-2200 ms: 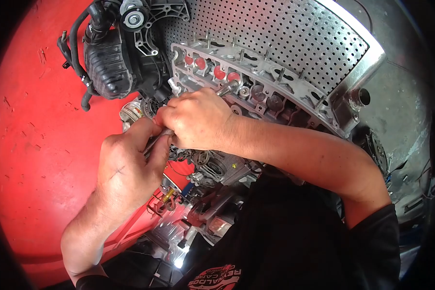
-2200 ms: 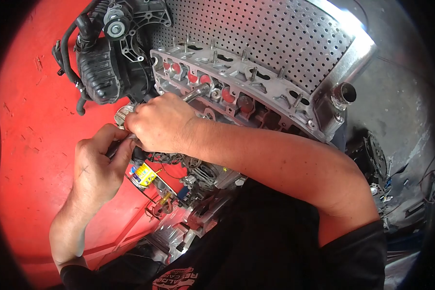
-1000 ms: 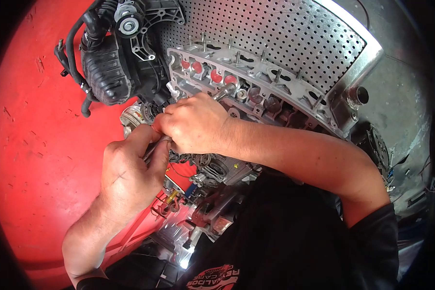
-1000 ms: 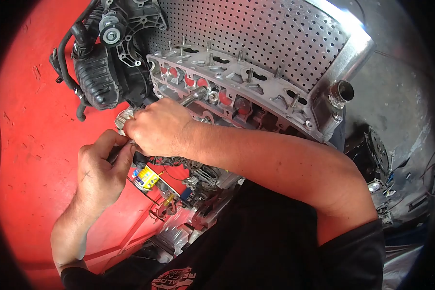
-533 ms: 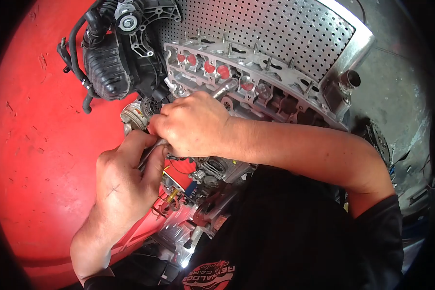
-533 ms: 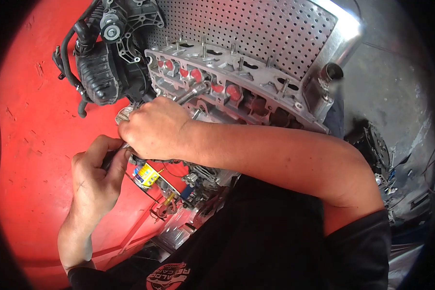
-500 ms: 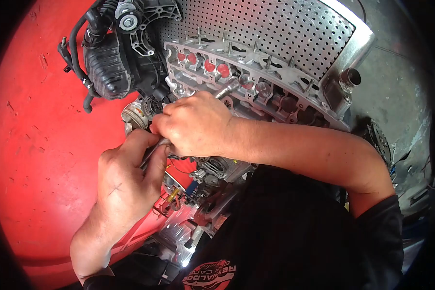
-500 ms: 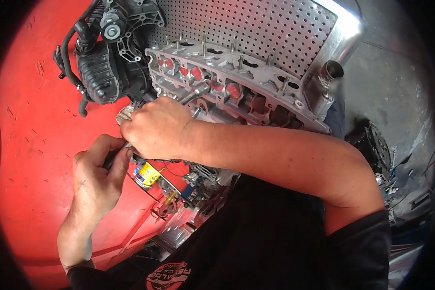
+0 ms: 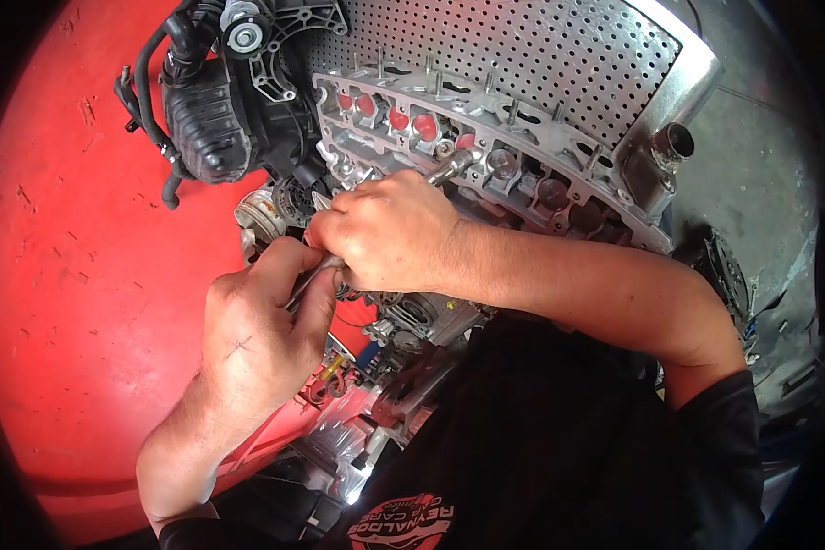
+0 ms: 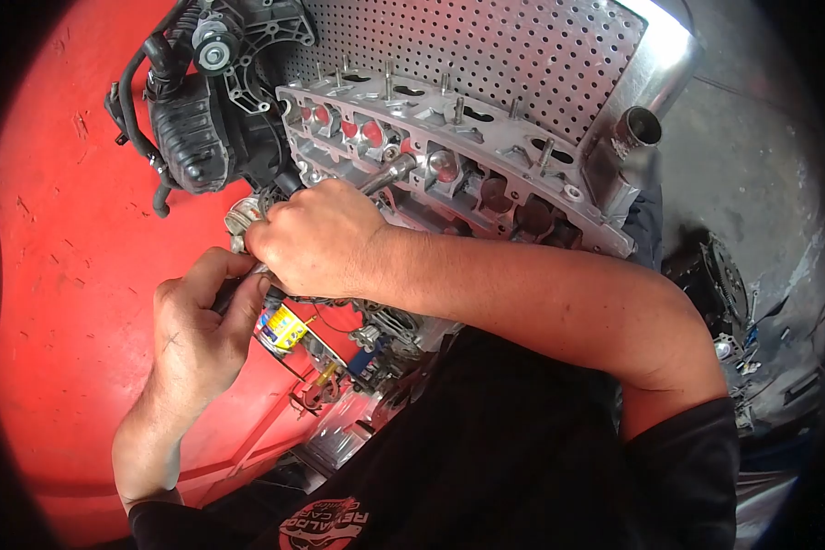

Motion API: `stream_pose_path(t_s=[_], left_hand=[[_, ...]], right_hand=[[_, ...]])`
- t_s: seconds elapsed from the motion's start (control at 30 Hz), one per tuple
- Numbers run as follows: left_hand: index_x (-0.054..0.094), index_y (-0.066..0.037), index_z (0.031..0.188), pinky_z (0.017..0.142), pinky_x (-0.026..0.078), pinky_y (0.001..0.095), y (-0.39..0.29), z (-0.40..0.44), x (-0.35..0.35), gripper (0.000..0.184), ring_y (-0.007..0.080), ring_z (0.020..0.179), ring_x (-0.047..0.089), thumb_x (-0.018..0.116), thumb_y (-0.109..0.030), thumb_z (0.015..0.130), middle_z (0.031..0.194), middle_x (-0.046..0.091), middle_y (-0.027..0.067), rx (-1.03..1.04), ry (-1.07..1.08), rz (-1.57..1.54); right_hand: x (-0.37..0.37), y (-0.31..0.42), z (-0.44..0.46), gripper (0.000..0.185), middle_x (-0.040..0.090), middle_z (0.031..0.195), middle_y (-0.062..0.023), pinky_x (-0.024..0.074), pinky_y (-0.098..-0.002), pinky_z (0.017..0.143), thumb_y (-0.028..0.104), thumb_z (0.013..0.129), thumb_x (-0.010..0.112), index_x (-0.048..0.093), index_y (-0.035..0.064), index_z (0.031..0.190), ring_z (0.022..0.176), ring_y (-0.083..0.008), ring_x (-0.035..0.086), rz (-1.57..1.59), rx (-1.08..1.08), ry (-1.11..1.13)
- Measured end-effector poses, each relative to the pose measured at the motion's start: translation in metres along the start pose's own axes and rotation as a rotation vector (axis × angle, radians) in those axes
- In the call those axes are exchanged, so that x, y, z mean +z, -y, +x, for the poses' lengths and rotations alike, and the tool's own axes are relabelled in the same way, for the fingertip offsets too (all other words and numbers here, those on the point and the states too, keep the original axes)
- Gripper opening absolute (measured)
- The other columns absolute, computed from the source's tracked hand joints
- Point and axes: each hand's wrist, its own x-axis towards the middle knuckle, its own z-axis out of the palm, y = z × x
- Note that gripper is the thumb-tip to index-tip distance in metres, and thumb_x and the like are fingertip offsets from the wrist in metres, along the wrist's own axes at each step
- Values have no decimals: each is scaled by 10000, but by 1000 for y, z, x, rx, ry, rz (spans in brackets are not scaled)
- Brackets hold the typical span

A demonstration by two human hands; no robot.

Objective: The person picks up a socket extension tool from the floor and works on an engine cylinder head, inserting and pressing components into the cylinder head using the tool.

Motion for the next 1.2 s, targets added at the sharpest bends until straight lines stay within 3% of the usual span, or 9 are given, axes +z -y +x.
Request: stream_pose_path(t_s=[0.37,0.43,0.53,0.77,1.2], left_hand=[[609,-15,903,483,487,396,9,7,2,125,328,548,666,729,-12,869,683,645,178,76,-22,28],[605,-18,905,481,484,403,9,5,5,126,334,546,659,726,-18,869,695,648,179,101,-39,43],[607,-18,905,481,485,397,10,4,5,120,328,543,659,724,-17,876,693,649,179,93,-42,11],[617,-18,914,476,478,382,8,-7,8,107,307,535,656,720,-12,888,688,644,180,63,-30,16],[599,-15,904,486,491,419,9,8,0,118,352,566,665,713,-28,874,698,652,185,91,-15,34]], right_hand=[[0,-4,2,232,686,763,-69,580,-416,622,268,696,779,688,114,844,728,-276,723,19,-30,-78],[0,-4,1,226,731,784,-114,597,-445,627,297,782,740,692,80,829,740,-301,750,23,-38,-40],[3,-5,0,196,658,710,-71,572,-420,613,265,728,738,680,108,831,682,-279,706,20,-57,-108],[1,-2,-2,206,719,800,-70,589,-408,641,255,706,762,704,121,851,744,-279,734,6,-51,-12],[0,-5,3,232,658,725,-66,576,-416,603,278,704,754,675,107,839,698,-285,713,34,-38,-104]])
